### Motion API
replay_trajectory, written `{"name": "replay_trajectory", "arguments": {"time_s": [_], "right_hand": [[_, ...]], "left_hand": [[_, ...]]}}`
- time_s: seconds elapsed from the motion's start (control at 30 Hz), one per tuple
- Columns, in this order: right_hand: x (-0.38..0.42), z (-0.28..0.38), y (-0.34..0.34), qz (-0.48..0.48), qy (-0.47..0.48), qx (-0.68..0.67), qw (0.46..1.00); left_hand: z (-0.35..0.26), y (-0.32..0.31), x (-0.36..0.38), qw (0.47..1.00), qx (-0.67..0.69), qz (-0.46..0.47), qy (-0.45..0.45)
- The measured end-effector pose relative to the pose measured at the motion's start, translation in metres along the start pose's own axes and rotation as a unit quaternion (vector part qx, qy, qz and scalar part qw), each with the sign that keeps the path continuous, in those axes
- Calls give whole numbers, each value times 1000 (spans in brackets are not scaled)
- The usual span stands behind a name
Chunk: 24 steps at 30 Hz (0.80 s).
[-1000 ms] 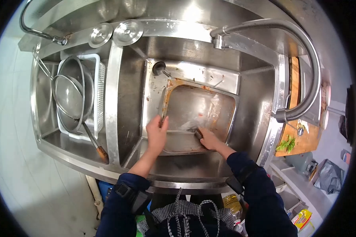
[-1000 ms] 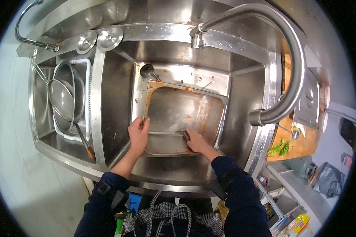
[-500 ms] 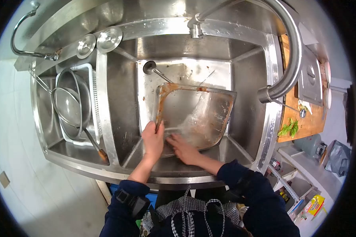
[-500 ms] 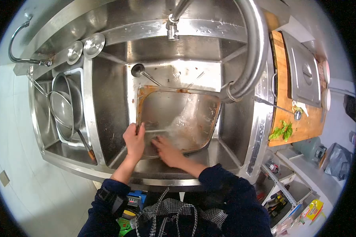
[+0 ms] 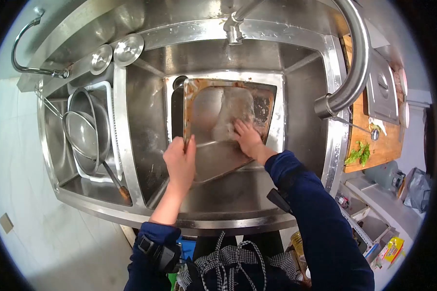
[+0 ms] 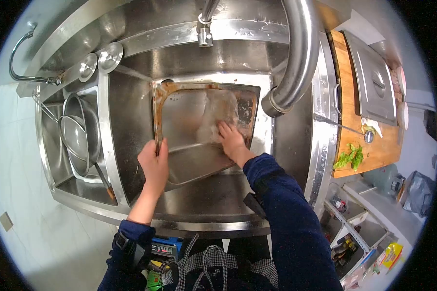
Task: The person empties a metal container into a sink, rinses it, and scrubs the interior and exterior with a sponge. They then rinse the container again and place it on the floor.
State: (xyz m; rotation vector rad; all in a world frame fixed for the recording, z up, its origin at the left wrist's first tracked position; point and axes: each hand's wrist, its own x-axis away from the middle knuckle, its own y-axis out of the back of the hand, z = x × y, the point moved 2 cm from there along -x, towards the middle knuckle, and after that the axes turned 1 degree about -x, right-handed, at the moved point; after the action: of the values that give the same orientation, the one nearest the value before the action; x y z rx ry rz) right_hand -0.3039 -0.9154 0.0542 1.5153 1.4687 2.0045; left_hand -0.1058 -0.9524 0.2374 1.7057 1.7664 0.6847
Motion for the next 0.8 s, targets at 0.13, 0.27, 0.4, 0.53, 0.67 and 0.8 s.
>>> {"name": "replay_trajectory", "arguments": {"time_s": [0.13, 0.27, 0.4, 0.53, 0.67, 0.8], "right_hand": [[6, 38, -16, 15, -50, -501, 864], [29, 68, 45, -90, -41, -530, 842], [39, 104, 103, -164, -24, -590, 790], [50, 107, 132, -254, 87, -640, 720], [58, 71, 101, -208, 157, -570, 779], [58, 24, 33, -104, 181, -495, 844]], "left_hand": [[0, 0, -17, 999, 4, -13, -34], [-6, 0, -22, 998, -28, 15, -53], [-15, -3, -21, 998, -17, 25, -51], [-18, -3, -19, 998, -28, 19, -48], [-3, 1, -33, 998, -57, 12, 0], [-1, 6, -61, 996, -81, 34, -7]]}}
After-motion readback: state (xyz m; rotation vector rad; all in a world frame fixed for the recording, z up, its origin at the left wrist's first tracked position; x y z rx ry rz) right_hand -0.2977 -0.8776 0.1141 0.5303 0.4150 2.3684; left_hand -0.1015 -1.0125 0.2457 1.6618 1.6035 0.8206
